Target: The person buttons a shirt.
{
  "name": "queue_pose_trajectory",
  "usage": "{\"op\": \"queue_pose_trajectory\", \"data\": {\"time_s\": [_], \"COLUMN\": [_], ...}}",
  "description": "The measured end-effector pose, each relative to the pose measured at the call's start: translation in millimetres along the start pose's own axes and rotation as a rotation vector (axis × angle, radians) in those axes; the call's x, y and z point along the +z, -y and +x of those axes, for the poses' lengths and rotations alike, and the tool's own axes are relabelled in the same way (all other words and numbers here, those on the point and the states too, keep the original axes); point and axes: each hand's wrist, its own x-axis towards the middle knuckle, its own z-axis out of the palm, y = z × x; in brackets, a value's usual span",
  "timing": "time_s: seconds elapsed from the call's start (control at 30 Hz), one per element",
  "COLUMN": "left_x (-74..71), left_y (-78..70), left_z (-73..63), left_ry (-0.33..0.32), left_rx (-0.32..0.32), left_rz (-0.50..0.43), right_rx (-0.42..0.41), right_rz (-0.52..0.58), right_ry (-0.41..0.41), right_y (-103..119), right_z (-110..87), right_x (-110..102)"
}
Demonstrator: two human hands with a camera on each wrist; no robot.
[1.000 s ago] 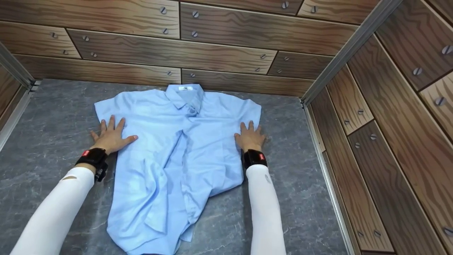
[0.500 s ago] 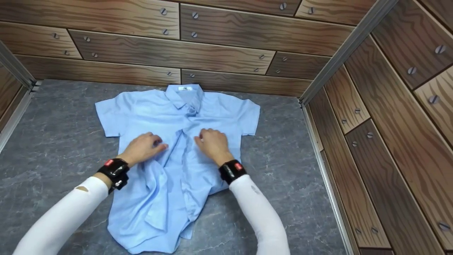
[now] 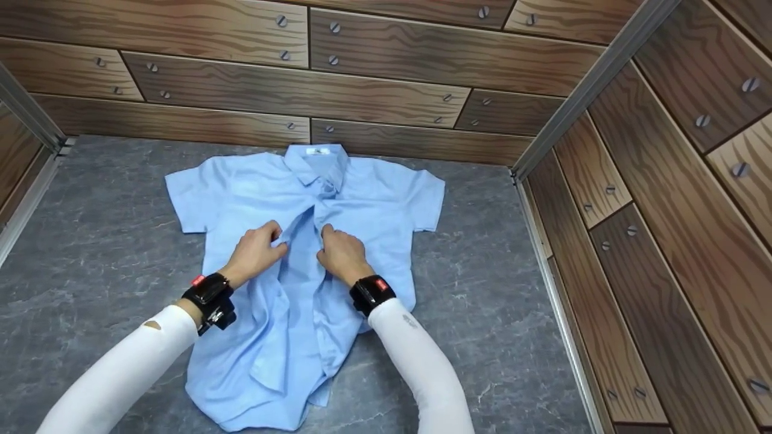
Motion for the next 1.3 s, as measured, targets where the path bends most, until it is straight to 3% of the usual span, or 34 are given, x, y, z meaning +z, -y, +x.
{"op": "queue_pose_trajectory", "data": {"time_s": [0.1,0.2,0.37,0.5,0.7,0.87,1.03,1.13,1.2,1.3], "left_x": [-2.0,0.0,11.0,20.5,27.7,29.0,29.0,27.9,26.1,21.5], "left_y": [-0.9,-1.7,-3.3,-3.4,-0.1,2.2,5.4,8.1,10.4,15.2], "left_z": [-0.8,-1.7,-4.0,-7.1,-11.3,-11.3,-11.4,-10.9,-10.5,-9.4], "left_ry": [-0.022,0.001,0.092,0.168,0.29,0.38,0.422,0.399,0.357,0.259], "left_rx": [-0.015,0.021,0.177,0.309,0.414,0.389,0.4,0.444,0.463,0.42], "left_rz": [-0.036,-0.055,-0.051,0.016,0.142,0.12,0.122,0.113,0.073,-0.016], "right_rx": [-0.009,-0.012,0.007,0.018,-0.034,-0.132,-0.227,-0.275,-0.276,-0.235], "right_rz": [0.024,0.037,0.107,0.191,0.285,0.255,0.183,0.16,0.173,0.202], "right_ry": [0.005,-0.019,-0.139,-0.238,-0.273,-0.186,0.021,0.171,0.219,0.149], "right_y": [2,3,1,-2,-2,2,6,5,3,-4], "right_z": [-1.1,-2.2,-3.1,-3.6,-4.8,-5.9,-5.8,-5.9,-6.6,-5.9], "right_x": [-2,-5,-12,-22,-30,-23,-10,-6,-5,-9]}}
